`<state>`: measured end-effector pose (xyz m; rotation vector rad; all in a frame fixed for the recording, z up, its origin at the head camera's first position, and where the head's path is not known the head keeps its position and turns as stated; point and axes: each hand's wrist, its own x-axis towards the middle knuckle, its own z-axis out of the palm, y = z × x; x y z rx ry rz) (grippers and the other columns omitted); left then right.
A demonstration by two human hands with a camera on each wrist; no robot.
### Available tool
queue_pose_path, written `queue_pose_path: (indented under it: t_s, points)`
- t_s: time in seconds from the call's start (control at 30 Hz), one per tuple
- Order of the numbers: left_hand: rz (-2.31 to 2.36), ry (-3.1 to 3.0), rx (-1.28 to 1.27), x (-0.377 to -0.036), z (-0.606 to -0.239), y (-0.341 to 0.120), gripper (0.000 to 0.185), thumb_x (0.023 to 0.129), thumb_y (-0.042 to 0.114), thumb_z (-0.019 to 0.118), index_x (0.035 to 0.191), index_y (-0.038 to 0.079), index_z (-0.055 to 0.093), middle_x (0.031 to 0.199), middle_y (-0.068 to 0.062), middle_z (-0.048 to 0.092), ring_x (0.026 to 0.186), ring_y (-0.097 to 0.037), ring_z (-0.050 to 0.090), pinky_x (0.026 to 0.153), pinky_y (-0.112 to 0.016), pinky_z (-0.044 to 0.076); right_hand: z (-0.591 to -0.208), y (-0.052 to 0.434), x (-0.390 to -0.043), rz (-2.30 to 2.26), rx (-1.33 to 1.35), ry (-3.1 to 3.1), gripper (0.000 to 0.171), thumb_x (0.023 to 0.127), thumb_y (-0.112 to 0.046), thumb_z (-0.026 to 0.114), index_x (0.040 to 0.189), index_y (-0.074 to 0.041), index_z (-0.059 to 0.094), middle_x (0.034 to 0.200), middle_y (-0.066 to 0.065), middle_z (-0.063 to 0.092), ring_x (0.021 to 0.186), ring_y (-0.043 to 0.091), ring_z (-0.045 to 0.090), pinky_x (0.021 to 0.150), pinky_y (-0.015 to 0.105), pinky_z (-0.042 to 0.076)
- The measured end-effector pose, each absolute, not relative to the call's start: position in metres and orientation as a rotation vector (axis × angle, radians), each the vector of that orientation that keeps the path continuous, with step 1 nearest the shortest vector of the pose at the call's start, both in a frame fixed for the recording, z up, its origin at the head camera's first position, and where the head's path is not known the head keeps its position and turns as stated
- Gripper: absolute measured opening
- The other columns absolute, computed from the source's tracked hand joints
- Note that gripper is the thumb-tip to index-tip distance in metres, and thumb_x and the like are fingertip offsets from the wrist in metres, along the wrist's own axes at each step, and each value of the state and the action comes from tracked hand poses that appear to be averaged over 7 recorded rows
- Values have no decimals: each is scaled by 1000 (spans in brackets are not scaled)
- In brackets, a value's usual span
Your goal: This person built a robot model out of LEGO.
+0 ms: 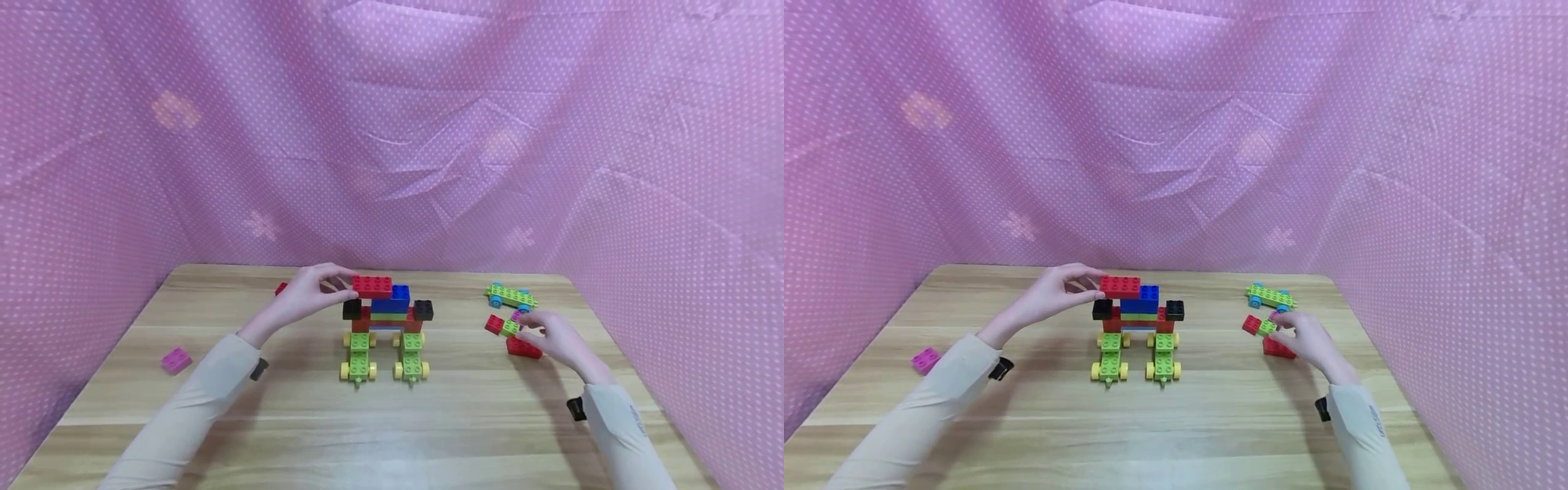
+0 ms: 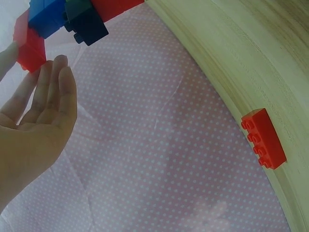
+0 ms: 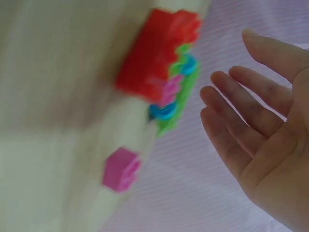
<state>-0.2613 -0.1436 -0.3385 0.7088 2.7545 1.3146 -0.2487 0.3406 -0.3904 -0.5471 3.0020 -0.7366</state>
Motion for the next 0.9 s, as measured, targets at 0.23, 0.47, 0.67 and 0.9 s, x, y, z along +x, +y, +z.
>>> queue_pose_path:
  t_s: [0.23, 0.47, 0.67, 0.9]
  points:
    - [1305, 2771, 726, -262, -338, -143, 38, 90, 30, 74, 124, 15, 68, 120, -7, 69, 100, -19, 68, 88, -35, 60, -408, 356, -245, -655, -467, 2991, 41, 86, -13, 74, 119, 10, 65, 116, 28, 69, 107, 44, 65, 89, 55, 56]
    - [1298, 2766, 709, -261, -339, -141, 38, 89, 29, 74, 124, 16, 68, 119, -4, 69, 100, -18, 68, 89, -35, 60, -419, 365, -246, -616, -505, 2950, 43, 82, -11, 77, 117, 11, 65, 114, 28, 69, 106, 44, 66, 89, 55, 56]
    - [1303, 2768, 722, -262, -339, -141, 38, 90, 28, 74, 124, 15, 68, 120, -5, 69, 100, -18, 68, 89, -35, 60, -423, 365, -244, -614, -481, 2946, 40, 81, -9, 78, 115, 8, 67, 112, 25, 71, 105, 41, 67, 90, 55, 56]
    - [1310, 2761, 720, -261, -340, -141, 38, 90, 28, 74, 124, 14, 67, 120, -8, 69, 101, -19, 68, 89, -35, 60, -425, 365, -241, -573, -537, 2973, 31, 79, -11, 80, 106, 2, 72, 105, 19, 74, 97, 34, 69, 84, 49, 58]
